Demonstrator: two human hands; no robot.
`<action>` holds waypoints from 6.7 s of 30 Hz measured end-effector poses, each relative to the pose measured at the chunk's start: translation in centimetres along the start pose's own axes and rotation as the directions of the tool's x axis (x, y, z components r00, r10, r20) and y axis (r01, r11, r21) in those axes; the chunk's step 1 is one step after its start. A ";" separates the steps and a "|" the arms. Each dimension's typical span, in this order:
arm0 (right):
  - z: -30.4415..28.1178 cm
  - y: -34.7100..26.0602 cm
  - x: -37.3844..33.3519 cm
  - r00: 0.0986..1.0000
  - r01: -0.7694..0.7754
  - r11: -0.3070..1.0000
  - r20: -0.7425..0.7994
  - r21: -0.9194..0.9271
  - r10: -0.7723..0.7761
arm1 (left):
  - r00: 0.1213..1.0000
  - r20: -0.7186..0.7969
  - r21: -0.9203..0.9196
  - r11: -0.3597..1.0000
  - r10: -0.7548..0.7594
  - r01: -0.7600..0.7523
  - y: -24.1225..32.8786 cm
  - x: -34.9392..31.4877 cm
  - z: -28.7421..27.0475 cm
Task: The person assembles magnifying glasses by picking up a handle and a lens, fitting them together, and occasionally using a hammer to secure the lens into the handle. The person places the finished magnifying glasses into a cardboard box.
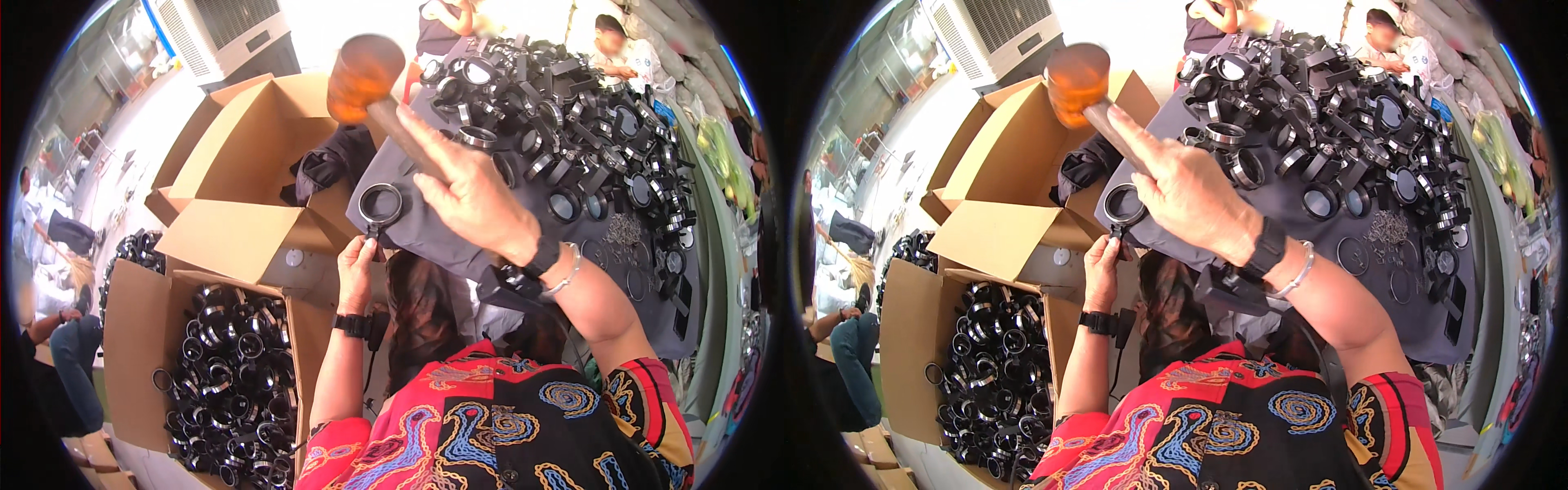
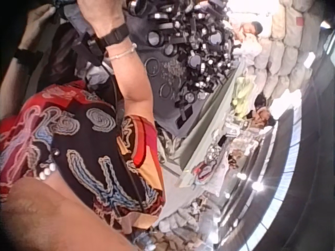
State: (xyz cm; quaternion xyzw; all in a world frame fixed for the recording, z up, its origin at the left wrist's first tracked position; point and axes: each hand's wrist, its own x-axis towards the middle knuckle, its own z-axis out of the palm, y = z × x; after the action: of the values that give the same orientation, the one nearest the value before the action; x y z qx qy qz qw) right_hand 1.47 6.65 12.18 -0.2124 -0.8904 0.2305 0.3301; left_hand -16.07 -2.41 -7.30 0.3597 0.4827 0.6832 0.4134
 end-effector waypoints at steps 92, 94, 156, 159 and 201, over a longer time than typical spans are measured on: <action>-11.3 1.5 -20.2 0.784 -0.341 0.848 -0.375 0.405 0.494 | 0.923 0.329 0.932 0.086 0.200 -0.351 7.1 15.0 16.7; -11.3 1.6 -20.4 0.771 -0.352 0.833 -0.373 0.427 0.517 | 0.932 0.307 0.934 0.125 0.192 -0.334 7.0 15.2 16.5; -1.7 0.8 -9.4 0.989 -0.149 0.980 0.025 0.131 0.146 | 0.997 0.002 0.028 0.997 -0.078 0.078 1.4 -0.2 1.5; 0.0 1.6 -9.6 0.974 -0.134 0.989 0.175 -0.055 0.142 | 0.995 0.021 0.009 0.995 -0.098 0.097 1.1 -0.4 1.5; -2.7 2.4 -4.7 0.984 0.026 0.987 -0.179 0.159 0.003 | 0.993 -0.103 0.337 0.937 -0.062 0.093 8.2 -3.1 -2.3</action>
State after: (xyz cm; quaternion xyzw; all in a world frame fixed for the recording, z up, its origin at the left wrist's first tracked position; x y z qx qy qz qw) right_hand 7.07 6.81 10.36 -0.1998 -0.8371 0.2795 0.4258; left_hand -18.67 -7.69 -0.40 0.3752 0.6257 0.5880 0.3493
